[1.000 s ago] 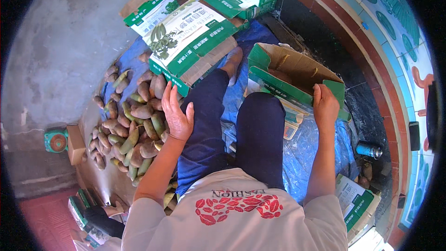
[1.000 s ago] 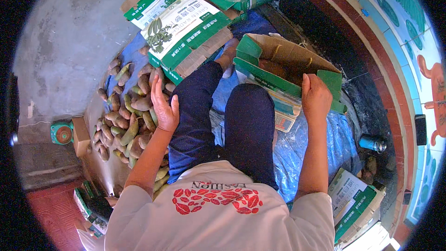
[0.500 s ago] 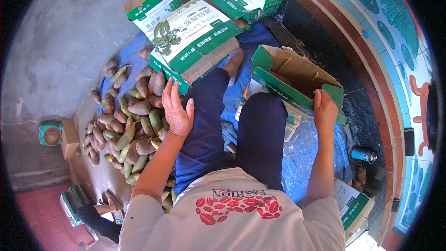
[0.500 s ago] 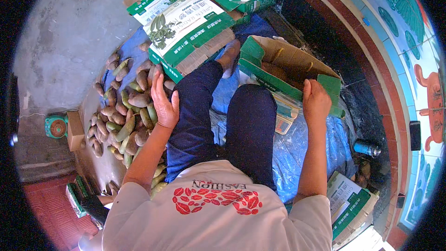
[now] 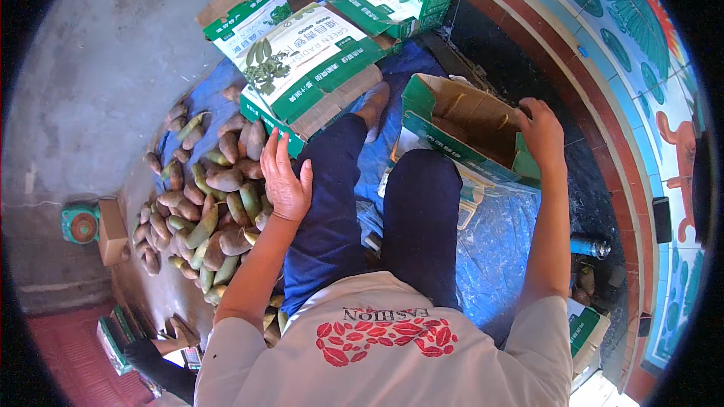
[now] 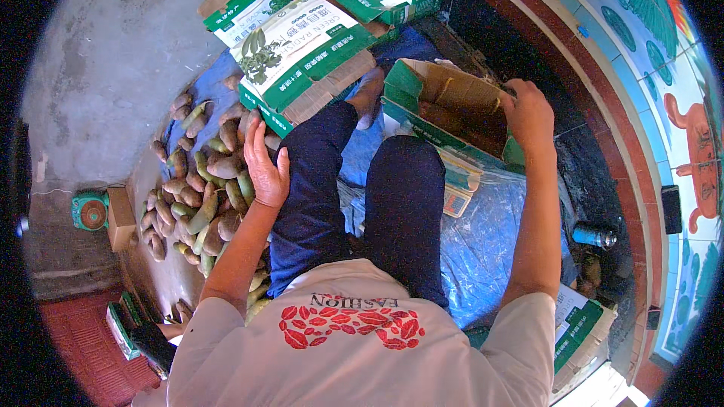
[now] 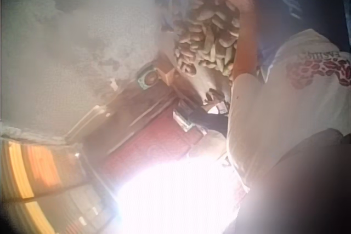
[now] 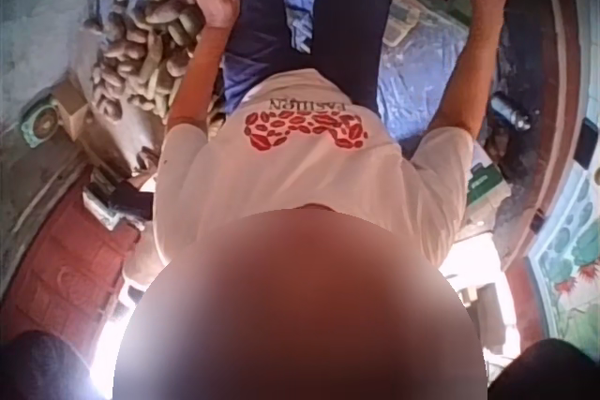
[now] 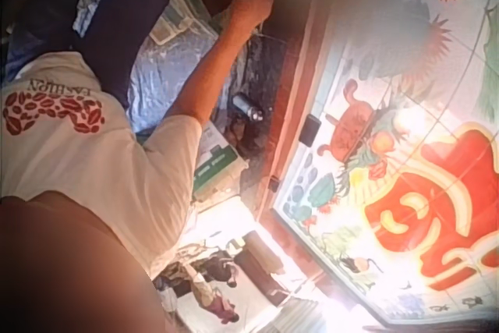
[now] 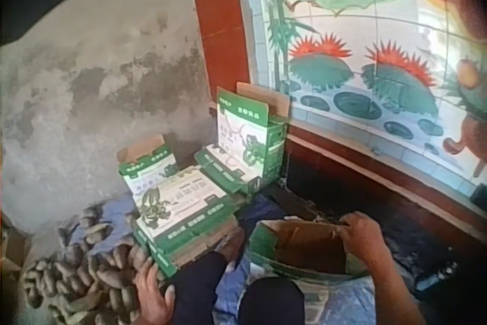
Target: Sorting tubers from a pile and packing them into cardboard boxes while using a scale to weigh them.
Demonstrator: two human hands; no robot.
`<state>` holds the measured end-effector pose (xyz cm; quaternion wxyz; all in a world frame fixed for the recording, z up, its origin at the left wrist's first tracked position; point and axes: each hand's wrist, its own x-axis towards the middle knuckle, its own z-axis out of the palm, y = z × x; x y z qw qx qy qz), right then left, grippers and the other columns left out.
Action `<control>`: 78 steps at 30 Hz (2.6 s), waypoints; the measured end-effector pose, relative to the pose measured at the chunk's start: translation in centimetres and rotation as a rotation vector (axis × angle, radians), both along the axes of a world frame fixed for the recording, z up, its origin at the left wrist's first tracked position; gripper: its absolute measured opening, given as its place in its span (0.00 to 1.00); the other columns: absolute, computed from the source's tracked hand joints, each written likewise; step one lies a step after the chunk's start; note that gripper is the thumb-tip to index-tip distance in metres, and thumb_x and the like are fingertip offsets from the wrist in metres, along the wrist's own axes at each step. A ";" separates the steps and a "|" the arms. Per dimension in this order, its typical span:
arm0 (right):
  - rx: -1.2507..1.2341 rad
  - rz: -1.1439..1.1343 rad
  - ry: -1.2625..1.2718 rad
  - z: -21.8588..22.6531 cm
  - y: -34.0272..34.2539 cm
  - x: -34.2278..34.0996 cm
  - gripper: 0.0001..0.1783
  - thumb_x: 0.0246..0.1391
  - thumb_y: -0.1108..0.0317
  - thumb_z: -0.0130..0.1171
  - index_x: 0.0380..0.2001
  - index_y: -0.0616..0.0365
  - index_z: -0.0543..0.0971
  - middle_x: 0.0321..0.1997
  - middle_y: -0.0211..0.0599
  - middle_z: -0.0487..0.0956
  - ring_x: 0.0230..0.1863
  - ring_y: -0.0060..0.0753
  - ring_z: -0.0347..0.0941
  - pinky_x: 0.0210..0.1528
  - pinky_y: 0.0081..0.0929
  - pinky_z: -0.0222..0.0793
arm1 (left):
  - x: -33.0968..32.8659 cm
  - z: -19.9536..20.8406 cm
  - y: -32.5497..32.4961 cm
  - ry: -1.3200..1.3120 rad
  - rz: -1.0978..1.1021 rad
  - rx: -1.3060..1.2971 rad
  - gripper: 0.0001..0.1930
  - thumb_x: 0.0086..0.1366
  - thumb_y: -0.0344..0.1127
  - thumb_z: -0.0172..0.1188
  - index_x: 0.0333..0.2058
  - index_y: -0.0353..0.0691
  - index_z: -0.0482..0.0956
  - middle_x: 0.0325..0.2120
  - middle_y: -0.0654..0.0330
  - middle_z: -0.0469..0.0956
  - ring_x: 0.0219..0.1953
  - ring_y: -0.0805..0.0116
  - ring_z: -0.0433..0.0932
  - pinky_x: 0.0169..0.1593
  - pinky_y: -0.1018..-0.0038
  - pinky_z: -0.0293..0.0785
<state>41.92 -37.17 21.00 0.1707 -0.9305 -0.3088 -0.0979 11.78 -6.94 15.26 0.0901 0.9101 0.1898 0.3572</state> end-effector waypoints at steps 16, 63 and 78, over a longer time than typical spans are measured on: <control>-0.396 -0.091 0.136 -9.1 -2.0 5.1 0.16 0.44 0.61 0.59 0.39 0.51 0.76 0.39 0.46 0.74 0.44 0.47 0.71 0.45 0.39 0.68 | 0.5 0.3 -0.7 0.033 -0.018 0.014 0.27 0.57 0.31 0.52 0.55 0.34 0.57 0.55 0.46 0.58 0.57 0.47 0.57 0.59 0.59 0.51; -0.306 -0.716 0.139 -5.7 -24.4 -11.0 0.07 0.47 0.66 0.51 0.24 0.54 0.78 0.26 0.44 0.78 0.30 0.47 0.76 0.29 0.41 0.71 | 18.5 7.5 -24.9 0.292 -1.315 0.264 0.12 0.37 0.33 0.66 0.19 0.41 0.70 0.20 0.60 0.69 0.29 0.58 0.71 0.36 0.66 0.64; -0.391 -1.164 0.261 -8.9 -36.8 -22.2 0.09 0.50 0.62 0.52 0.30 0.50 0.79 0.29 0.41 0.78 0.32 0.46 0.76 0.33 0.39 0.72 | 15.9 1.1 -34.7 0.260 -1.602 0.213 0.05 0.44 0.32 0.61 0.20 0.42 0.74 0.22 0.63 0.72 0.32 0.65 0.73 0.49 0.63 0.64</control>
